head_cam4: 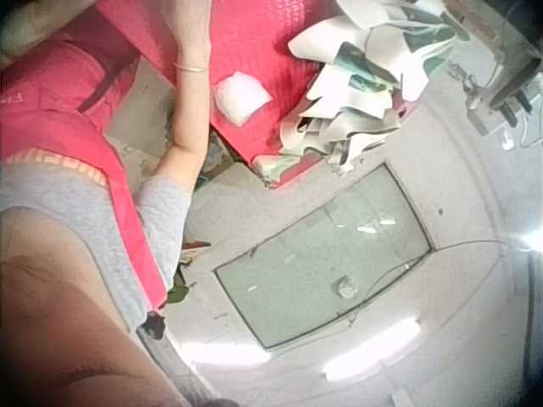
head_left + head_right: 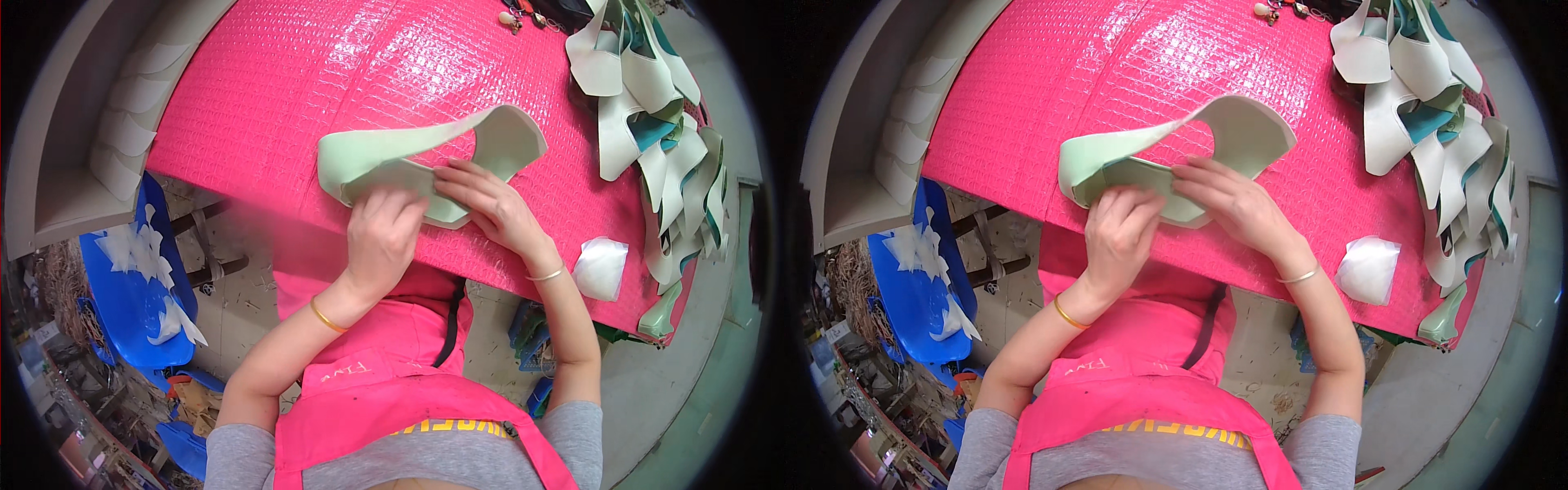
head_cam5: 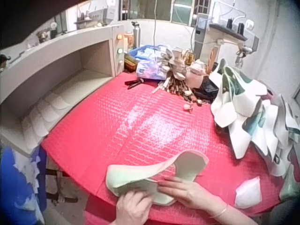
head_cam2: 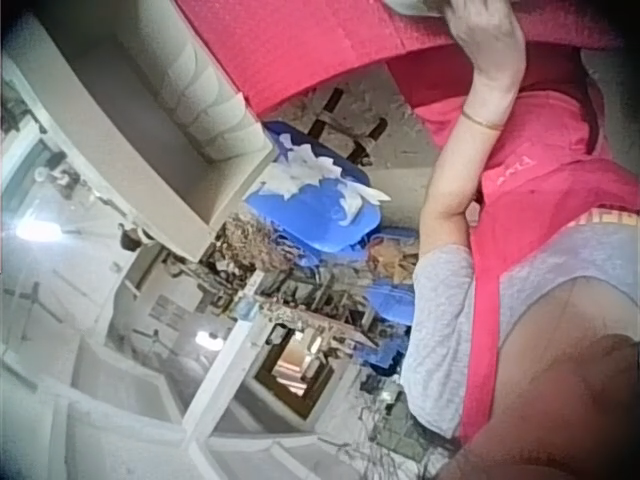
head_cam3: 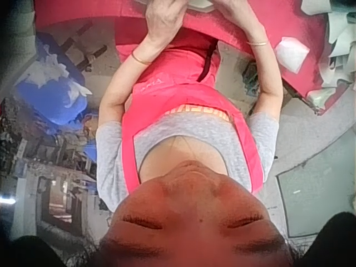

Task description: The worker is manually attaching a white lining component to a green shoe upper.

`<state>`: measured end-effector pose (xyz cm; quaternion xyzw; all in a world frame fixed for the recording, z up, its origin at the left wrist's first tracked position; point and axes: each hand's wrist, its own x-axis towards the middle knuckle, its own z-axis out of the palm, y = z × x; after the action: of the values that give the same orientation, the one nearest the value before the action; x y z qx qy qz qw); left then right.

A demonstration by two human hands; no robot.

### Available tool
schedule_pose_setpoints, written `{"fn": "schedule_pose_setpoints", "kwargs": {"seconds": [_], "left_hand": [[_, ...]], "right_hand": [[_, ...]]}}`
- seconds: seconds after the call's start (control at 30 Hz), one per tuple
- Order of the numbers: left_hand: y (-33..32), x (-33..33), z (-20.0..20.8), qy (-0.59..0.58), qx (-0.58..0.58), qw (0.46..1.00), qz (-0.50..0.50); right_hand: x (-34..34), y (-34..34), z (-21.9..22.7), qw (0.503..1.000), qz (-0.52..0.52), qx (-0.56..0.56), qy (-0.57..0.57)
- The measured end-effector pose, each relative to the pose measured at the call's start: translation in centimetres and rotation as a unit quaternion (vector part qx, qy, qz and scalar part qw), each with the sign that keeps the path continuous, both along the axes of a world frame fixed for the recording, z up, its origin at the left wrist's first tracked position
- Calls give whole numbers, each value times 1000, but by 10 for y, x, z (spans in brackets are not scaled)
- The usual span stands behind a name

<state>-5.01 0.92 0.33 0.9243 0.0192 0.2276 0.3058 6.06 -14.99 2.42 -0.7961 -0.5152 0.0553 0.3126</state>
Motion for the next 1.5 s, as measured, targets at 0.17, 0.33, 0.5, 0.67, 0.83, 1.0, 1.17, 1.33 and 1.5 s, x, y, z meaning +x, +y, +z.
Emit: {"fn": "schedule_pose_setpoints", "kwargs": {"seconds": [0.17,0.33,0.5,0.67,0.83,1.0,1.17,1.33,1.5], "left_hand": [[18,2,3,-35,98,984,-144],[38,-14,5,-33,95,967,-234],[49,-13,9,-32,142,943,-300],[79,-29,17,-24,105,946,-306],[66,-19,50,-33,-13,999,-3],[58,13,28,62,36,988,135],[71,-10,9,97,77,979,163],[81,-7,7,65,-6,990,125],[79,-9,8,45,35,989,137]], "right_hand": [[3,-15,-1,995,64,-53,-57],[-1,-44,15,986,85,-146,7],[2,17,14,984,110,-135,-28],[-35,-2,13,972,101,-208,-36],[-34,7,10,982,76,-172,4],[-22,74,-1,991,64,-114,-25],[-24,75,1,995,70,39,-56],[-24,72,-2,995,85,20,-52],[-40,61,4,983,46,-6,-177]]}}
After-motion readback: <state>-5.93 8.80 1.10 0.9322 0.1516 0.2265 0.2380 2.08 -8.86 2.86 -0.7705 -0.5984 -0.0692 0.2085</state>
